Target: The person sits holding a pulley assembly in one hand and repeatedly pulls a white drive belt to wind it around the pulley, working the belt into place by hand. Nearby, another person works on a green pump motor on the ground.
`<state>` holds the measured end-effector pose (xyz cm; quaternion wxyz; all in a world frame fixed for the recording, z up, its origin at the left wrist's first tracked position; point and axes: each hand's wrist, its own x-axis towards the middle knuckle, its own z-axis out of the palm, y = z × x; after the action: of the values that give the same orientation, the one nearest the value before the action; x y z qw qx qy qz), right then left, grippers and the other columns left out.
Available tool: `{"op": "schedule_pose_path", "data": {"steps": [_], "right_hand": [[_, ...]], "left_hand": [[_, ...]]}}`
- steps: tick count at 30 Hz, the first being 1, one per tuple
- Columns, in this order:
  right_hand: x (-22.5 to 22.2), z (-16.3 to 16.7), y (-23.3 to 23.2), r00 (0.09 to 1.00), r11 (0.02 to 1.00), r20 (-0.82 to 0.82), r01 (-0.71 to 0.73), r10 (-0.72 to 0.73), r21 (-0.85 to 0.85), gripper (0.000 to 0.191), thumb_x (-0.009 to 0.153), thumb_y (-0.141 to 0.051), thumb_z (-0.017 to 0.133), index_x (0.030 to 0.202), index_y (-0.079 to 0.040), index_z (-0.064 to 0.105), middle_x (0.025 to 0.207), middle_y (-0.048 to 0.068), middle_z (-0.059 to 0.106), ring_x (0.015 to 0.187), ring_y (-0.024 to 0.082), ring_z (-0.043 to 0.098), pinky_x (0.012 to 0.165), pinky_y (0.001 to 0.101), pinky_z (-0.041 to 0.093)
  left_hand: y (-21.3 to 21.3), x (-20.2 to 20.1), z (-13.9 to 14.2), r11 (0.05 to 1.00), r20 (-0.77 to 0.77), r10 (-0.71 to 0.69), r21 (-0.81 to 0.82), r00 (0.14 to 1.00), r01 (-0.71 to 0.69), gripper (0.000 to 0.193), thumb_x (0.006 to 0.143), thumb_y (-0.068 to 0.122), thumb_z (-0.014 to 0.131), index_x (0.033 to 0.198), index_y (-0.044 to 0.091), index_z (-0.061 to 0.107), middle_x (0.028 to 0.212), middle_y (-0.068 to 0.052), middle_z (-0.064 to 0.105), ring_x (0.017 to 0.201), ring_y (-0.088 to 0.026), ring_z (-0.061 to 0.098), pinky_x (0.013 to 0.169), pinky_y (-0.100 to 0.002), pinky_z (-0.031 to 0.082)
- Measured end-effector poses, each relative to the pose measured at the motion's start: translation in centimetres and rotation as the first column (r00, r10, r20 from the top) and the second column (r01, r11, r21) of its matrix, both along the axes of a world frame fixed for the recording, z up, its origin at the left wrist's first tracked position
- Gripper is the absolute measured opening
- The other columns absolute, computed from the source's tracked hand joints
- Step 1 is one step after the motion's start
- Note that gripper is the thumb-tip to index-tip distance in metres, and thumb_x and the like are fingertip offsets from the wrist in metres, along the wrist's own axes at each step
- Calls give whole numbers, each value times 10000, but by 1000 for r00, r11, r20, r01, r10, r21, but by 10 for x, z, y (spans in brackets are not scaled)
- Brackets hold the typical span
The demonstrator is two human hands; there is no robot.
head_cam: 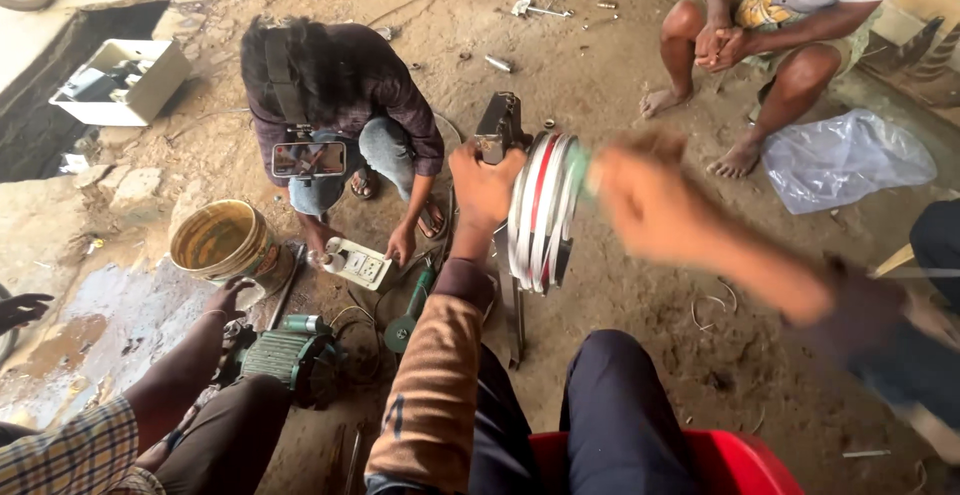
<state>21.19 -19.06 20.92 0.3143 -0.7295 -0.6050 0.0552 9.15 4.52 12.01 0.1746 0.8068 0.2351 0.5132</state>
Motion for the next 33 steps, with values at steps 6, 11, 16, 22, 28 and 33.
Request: {"op": "schedule_pose_path", "data": {"steps": [6, 11, 16, 22, 28, 33], "right_hand": [[74, -152, 67, 845, 995, 534, 68, -19, -72, 157, 749, -17, 603, 891, -73, 638, 1046, 106, 647, 1098, 340, 561, 923, 590, 366], [-22, -301, 25, 882, 1000, 470, 25, -25, 6, 270, 777, -63, 625, 1044, -96, 627, 932, 137, 626, 990, 345, 571, 911, 693, 336], [-104, -201, -34, 960, 968, 156, -211, 232, -136, 242, 796, -47, 606, 1029, -106, 635, 937, 128, 648, 998, 341, 596, 922, 637, 347], [3, 2, 8, 997, 1000, 75, -13, 12, 8, 272, 751, -32, 619, 1015, -95, 637, 965, 143, 648, 1025, 355, 576, 922, 651, 331], [67, -161, 66, 777, 991, 628, 45, 46, -128, 303, 707, -16, 631, 1002, -84, 640, 993, 159, 648, 1051, 369, 556, 923, 666, 314], [-62, -315, 3, 934, 985, 339, -62, 115, -162, 281, 730, 33, 619, 970, -111, 636, 905, 108, 636, 1022, 328, 561, 964, 602, 288]], "left_hand": [[4, 0, -21, 880, 186, -192, -401, 964, 253, 362, 792, 341, 750, 979, 42, 670, 1111, -252, 562, 1051, -390, 554, 957, -440, 440], [10, -6, -22, 999, -56, -37, -22, 998, 35, 257, 845, 285, 739, 1021, 99, 717, 1136, -193, 577, 1065, -384, 527, 961, -451, 411], [18, 6, -27, 961, 113, -69, -258, 991, 96, 469, 826, 350, 733, 1053, -57, 680, 1160, -293, 506, 1098, -410, 482, 995, -458, 387], [5, 6, -20, 994, -45, 0, -106, 999, -5, 611, 861, 414, 779, 1162, -95, 628, 1184, -311, 487, 1126, -412, 460, 1016, -462, 363], [-3, -1, -12, 827, 165, -103, -534, 981, 176, 565, 736, 382, 780, 1026, -88, 663, 1140, -263, 572, 1075, -352, 568, 988, -422, 449], [8, 7, -30, 897, 185, -5, -433, 983, 87, 629, 741, 391, 808, 1090, -96, 618, 1137, -287, 555, 1093, -384, 537, 990, -444, 430]]}}
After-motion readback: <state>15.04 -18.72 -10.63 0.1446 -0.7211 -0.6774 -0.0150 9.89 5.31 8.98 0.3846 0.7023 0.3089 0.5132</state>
